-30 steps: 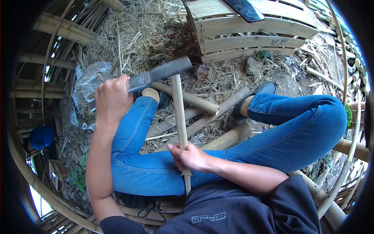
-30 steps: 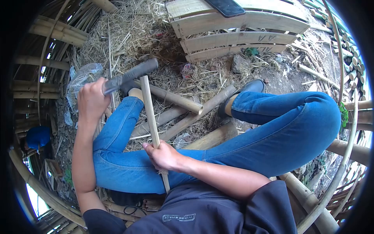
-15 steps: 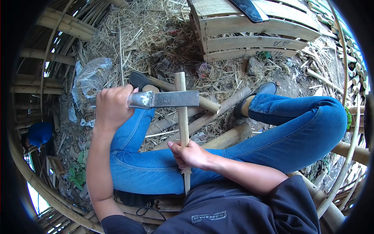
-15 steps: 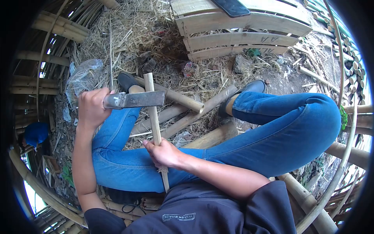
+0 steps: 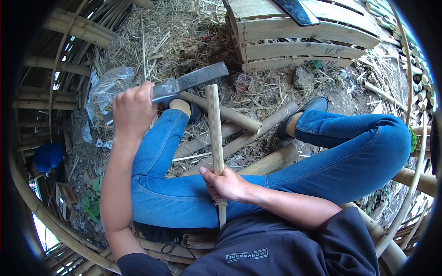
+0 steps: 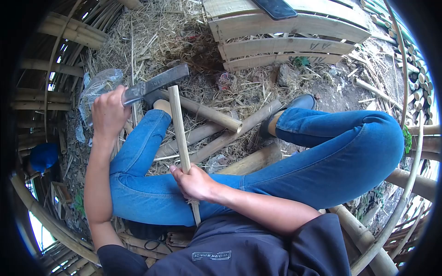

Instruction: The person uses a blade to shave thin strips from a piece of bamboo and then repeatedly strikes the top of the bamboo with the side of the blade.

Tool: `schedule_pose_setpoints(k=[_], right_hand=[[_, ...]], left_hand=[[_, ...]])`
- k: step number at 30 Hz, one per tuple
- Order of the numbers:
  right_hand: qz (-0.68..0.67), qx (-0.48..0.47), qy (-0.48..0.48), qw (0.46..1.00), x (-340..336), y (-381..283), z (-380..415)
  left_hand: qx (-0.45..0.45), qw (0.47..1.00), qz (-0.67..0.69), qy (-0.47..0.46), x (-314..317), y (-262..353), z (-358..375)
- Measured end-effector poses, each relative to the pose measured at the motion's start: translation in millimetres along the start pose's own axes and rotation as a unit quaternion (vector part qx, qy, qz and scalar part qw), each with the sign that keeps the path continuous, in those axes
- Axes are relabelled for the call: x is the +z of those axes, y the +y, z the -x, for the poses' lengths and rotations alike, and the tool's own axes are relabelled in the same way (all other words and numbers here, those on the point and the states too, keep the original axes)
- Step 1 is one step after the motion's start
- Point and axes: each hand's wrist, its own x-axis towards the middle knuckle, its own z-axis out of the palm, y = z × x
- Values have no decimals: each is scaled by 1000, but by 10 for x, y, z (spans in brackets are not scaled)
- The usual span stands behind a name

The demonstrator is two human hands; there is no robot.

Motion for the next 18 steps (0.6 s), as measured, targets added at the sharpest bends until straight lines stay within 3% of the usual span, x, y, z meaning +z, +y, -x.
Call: schedule_pose_setpoints(k=[7, 14, 18], right_hand=[[14, 3, 3, 1000, -42, 17, -40], [33, -13, 5, 999, -61, 21, -49], [19, -6, -2, 1000, -45, 17, -28]], left_hand=[[-10, 998, 56, -23, -145, -68, 91], [104, 981, 127, -105, -177, 154, 197], [104, 981, 112, -116, -94, 151, 220]])
